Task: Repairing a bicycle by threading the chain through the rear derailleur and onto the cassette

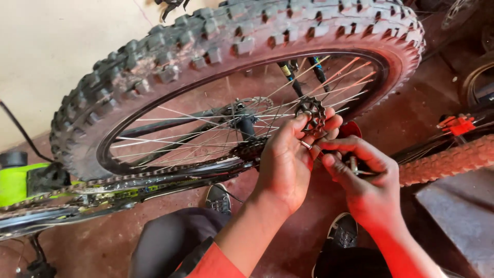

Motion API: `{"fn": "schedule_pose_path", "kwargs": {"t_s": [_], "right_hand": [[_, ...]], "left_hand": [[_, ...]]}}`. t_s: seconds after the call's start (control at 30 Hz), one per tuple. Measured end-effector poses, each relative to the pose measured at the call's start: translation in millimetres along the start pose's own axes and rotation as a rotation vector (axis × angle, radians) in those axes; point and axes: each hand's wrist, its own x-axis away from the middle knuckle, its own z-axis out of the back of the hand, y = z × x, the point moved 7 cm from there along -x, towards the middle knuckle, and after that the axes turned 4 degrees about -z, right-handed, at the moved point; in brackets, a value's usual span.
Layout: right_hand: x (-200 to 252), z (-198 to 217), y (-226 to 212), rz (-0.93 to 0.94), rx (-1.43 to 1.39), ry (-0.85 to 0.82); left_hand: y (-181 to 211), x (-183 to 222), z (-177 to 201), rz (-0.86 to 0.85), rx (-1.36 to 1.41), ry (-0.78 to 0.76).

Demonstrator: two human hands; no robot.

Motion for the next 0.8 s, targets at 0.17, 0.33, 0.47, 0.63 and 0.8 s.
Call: {"fn": "schedule_pose_path", "kwargs": {"t_s": [0.17,0.33,0.47,0.63,0.8], "right_hand": [[1.0,-6.4,-33.6,0.336,0.373,0.030],[-3.3,-6.1,-32.8,0.369,0.449,0.003],[-14.4,1.4,-8.8,0.093,0.397,-0.089],[-21.6,2.2,11.2,-0.006,0.260,-0.226],[-21.9,5.3,32.8,-0.178,-0.047,-0.157]], "left_hand": [[-14.1,1.0,-8.9,0.072,0.006,-0.063],[-21.5,1.1,-6.0,0.109,-0.012,-0.030],[-27.8,-0.1,1.1,0.104,-0.072,0.038],[-36.9,-5.0,14.0,0.060,-0.093,0.082],[-23.2,-8.5,5.9,0.071,-0.208,0.131]]}}
